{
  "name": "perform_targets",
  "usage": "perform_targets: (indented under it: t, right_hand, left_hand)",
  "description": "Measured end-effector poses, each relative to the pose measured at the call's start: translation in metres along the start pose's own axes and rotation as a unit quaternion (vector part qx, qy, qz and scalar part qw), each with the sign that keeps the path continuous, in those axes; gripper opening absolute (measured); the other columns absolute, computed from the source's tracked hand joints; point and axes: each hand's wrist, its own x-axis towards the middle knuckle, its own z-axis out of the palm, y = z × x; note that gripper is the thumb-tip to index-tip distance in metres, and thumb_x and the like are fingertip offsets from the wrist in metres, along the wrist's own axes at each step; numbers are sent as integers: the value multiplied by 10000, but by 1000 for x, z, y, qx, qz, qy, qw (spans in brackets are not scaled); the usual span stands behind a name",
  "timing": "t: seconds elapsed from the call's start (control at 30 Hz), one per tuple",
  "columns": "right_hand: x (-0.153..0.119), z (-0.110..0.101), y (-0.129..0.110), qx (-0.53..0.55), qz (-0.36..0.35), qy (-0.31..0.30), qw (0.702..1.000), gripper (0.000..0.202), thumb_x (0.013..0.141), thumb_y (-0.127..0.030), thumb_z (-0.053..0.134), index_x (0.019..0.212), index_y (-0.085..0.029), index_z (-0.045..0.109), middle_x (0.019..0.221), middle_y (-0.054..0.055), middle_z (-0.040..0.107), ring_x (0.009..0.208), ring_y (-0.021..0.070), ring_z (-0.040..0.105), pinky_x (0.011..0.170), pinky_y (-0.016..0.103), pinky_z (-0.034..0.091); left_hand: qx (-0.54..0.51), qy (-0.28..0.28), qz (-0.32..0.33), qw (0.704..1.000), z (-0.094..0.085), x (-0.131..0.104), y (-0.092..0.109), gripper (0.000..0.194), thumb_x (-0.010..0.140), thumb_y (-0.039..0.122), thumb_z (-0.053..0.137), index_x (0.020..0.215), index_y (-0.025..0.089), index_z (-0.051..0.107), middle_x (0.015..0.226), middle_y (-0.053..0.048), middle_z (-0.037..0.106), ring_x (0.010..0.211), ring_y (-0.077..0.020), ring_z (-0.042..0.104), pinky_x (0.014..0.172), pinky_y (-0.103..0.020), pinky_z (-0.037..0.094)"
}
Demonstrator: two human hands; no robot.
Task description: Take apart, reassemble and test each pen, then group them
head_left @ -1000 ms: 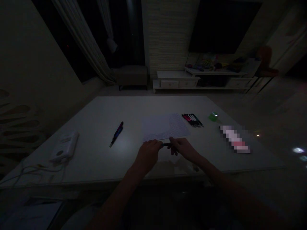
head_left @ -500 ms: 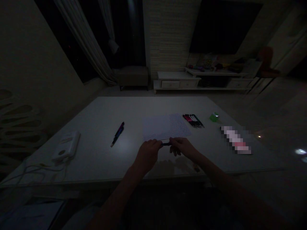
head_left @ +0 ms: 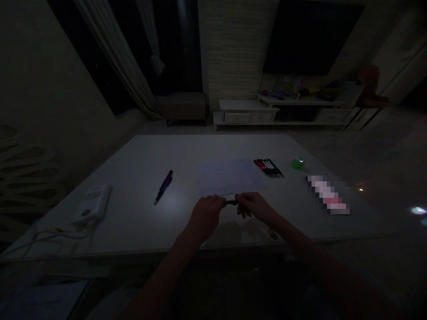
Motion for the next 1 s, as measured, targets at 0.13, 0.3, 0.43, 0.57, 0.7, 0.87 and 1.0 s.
perform_targets:
  t: [0.13,0.3,0.43,0.57,0.7,0.87,1.0]
  right_hand:
    - [0,1,0,-1,-19,27,999,333,705,-449,621,839,-145,602,672,34,640,533,108,566,460,207,400]
    - [1,0,1,-10,-9,24,1000,321,736,-458,571,753,-138,598,648,42,634,496,99,546,436,206,373]
    - [3,1,3,-10,-2,24,1000,332,745,-455,565,842,-139,598,673,41,639,525,109,566,443,206,382]
    - [4,0,6,-20,-20,17,999,275,753,-409,560,738,-138,602,622,31,619,499,100,537,489,228,421]
    - [5,-8,8,-56,-63,86,993,194,668,-320,654,786,-168,631,728,33,655,642,138,582,610,272,461]
    - [5,-9,9,-66,-62,87,992,223,673,-336,653,819,-167,644,750,40,669,675,152,591,633,285,458]
    - [3,-8,6,-85,-70,64,992,185,694,-319,634,789,-161,649,731,34,665,661,143,584,624,270,448]
  left_hand:
    - [-1,-6,-1,1000,2,0,-1,165,910,185,395,984,189,543,885,-33,618,816,-164,562,709,-298,394]
    - [-3,-6,-2,1000,1,0,-1,162,912,191,392,965,188,545,877,-32,618,816,-166,564,700,-297,393]
    - [-3,-4,-7,1000,1,0,-1,160,913,201,393,967,184,542,878,-38,623,802,-160,572,700,-296,391]
    - [-8,-11,-4,1000,1,-1,-3,169,914,202,388,978,187,544,884,-42,627,826,-162,579,712,-299,393]
    - [-13,-27,-14,999,-2,-2,-5,270,902,154,377,1135,215,497,944,-42,618,831,-162,575,710,-296,404]
    - [-13,-32,-32,999,-3,-1,-3,349,881,101,362,1178,247,473,967,-41,566,811,-145,555,714,-275,406]
    - [12,-38,-37,999,-1,-2,-5,217,930,268,337,1002,219,536,879,-34,551,744,-149,542,667,-275,391]
